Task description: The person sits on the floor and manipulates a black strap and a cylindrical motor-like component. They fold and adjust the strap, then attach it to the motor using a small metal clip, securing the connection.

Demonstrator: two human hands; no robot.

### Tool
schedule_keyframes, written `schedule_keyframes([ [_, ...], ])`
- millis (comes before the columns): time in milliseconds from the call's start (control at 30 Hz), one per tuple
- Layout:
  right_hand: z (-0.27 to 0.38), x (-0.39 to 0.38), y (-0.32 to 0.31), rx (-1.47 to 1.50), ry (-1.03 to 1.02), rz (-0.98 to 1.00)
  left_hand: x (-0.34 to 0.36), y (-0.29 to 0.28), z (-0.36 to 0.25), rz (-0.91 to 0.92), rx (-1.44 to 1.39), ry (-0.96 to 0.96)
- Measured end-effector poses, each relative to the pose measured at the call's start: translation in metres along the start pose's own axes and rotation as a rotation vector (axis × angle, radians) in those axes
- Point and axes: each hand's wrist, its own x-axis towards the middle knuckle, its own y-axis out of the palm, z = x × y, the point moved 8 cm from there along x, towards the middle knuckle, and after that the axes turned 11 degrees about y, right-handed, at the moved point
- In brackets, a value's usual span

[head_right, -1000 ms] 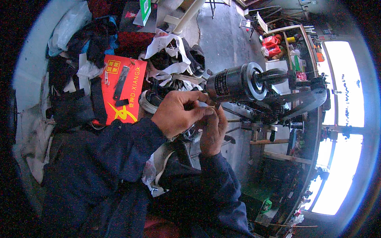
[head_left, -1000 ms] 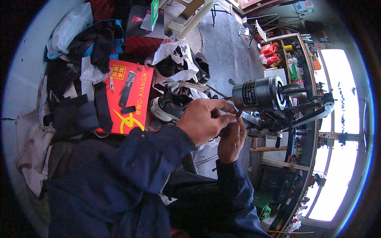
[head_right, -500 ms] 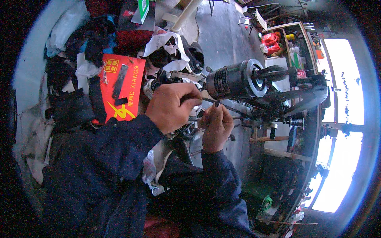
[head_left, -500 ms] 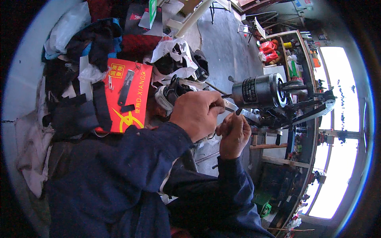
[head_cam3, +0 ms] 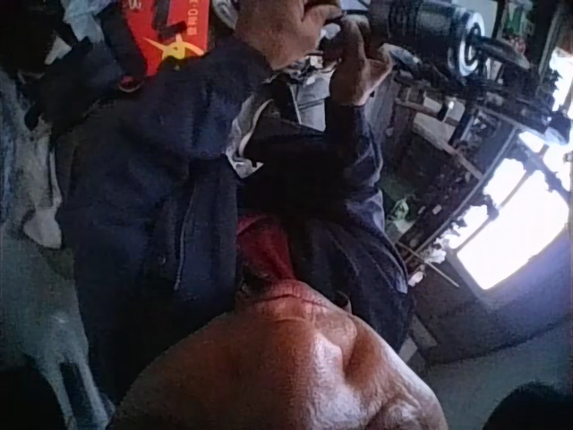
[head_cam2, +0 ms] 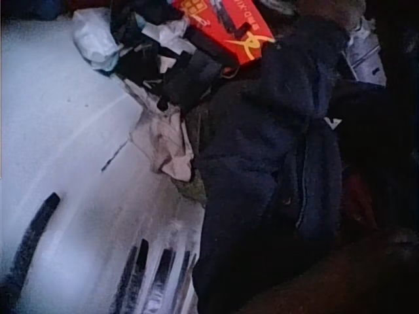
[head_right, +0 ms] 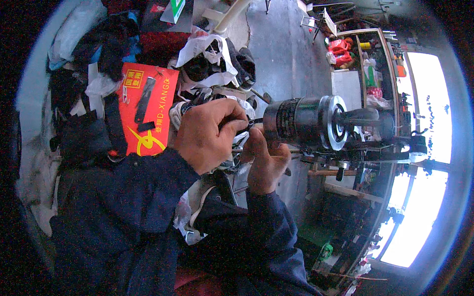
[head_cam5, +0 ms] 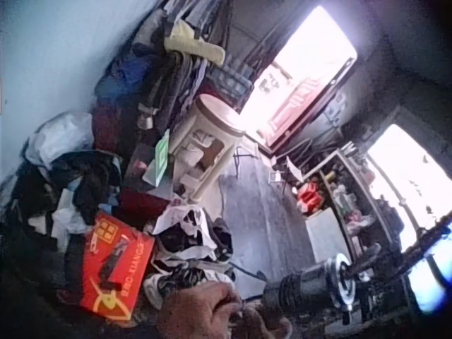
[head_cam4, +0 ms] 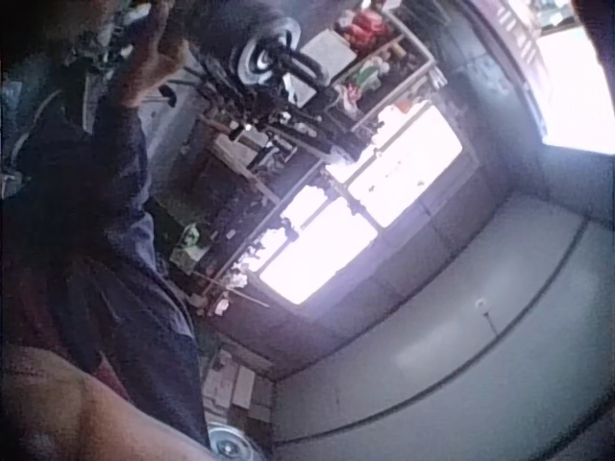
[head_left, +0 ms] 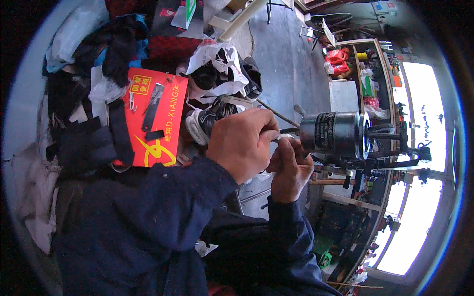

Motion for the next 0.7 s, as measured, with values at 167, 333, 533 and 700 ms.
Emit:
schedule_keyframes([
  [167,-0.004,0.001,-0.025,0.185,-0.120,-0.171,0.006,0.000,0.007,-0.025,-0.020,0.031],
  [333,-0.014,-0.003,-0.037,0.272,-0.118,-0.242,0.009,0.002,0.013,-0.033,-0.046,0.011],
  [533,-0.022,-0.004,-0.027,0.252,-0.084,-0.191,0.009,0.001,0.016,-0.033,-0.066,0.023],
  [700,-0.017,-0.007,-0.022,0.140,-0.063,-0.154,0.009,0.005,0.019,-0.050,-0.165,0.010],
])
